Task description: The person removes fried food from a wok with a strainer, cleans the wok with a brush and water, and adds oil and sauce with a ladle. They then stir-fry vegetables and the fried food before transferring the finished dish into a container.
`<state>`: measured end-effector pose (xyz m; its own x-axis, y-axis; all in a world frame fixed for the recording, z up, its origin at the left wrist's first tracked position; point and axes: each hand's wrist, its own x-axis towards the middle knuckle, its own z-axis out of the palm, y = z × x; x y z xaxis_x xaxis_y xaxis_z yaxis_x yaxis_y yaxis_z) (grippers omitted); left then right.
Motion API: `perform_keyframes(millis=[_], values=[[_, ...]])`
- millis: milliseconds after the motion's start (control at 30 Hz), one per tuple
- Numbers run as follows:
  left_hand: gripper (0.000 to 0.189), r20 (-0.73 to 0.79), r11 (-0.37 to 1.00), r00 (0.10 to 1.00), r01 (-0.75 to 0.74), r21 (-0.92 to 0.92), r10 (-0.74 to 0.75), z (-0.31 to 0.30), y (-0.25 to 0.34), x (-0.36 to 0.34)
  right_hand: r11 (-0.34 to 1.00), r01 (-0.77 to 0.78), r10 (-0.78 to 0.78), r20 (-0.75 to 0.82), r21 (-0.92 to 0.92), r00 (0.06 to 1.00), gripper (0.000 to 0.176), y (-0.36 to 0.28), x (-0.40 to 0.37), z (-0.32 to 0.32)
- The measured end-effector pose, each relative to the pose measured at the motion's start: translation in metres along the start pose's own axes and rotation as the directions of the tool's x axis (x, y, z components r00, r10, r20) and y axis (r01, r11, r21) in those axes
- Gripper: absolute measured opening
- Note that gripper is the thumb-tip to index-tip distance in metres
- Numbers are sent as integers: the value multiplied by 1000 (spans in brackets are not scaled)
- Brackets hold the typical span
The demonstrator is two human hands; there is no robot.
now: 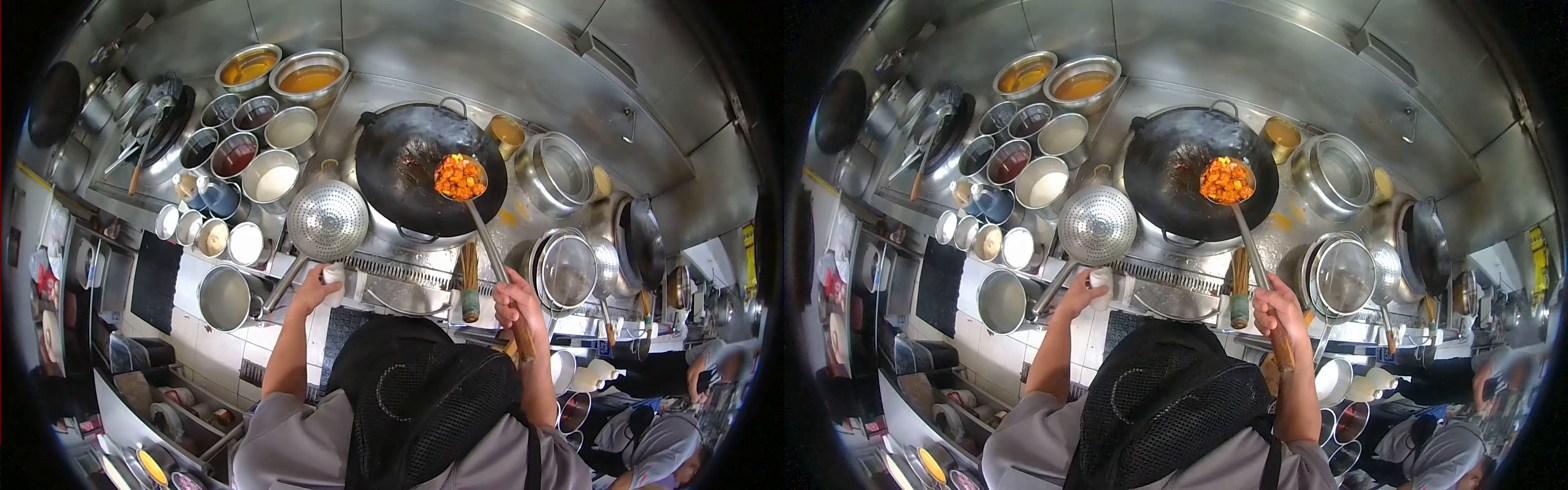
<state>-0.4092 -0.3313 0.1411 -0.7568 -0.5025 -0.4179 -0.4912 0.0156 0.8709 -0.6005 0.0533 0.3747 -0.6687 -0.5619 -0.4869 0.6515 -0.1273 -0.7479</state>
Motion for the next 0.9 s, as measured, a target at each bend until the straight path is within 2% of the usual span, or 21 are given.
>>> perform_keyframes(millis=[33,67,200,267,400,500,567,633,700,767,800,867,900], values=[[69,-16,974,996,-88,209,93,3,-4,6,1000,0,0,6,8,1000,56,-2,1,2],[65,-69,951,986,-128,280,153,6,-9,10,1000,7,-7,6,6,1000,56,-4,0,5],[66,-143,951,959,-211,224,246,11,-27,23,998,43,-45,44,41,998,53,-16,-10,18],[66,-328,909,876,-240,342,354,12,-30,23,997,72,-75,71,39,995,53,-21,-14,23],[68,-366,913,862,-227,338,350,17,-34,19,990,133,-136,117,40,984,54,-26,-20,30],[72,-400,918,836,-277,284,376,19,-40,18,992,127,-129,121,28,984,54,-24,-16,32],[74,-483,939,819,-184,291,310,21,-38,12,994,108,-110,91,18,990,52,-18,-12,31],[73,-436,925,839,-188,330,326,19,-36,11,999,53,-53,38,11,998,48,-7,0,26],[72,-396,913,856,-185,365,332,16,-37,14,999,30,-29,48,-22,998,42,2,6,23],[68,-234,913,959,-53,404,159,13,-28,22,1000,-11,12,17,-29,1000,31,13,11,19],[68,-238,914,958,-52,402,159,13,-25,23,999,-11,11,1,-49,1000,30,17,12,17],[58,-178,994,979,-104,-16,100,17,-17,29,998,-31,30,-3,-53,1000,29,19,9,13],[58,-175,995,980,-103,-16,99,21,-14,30,997,-52,51,-11,-54,999,28,19,8,11]])
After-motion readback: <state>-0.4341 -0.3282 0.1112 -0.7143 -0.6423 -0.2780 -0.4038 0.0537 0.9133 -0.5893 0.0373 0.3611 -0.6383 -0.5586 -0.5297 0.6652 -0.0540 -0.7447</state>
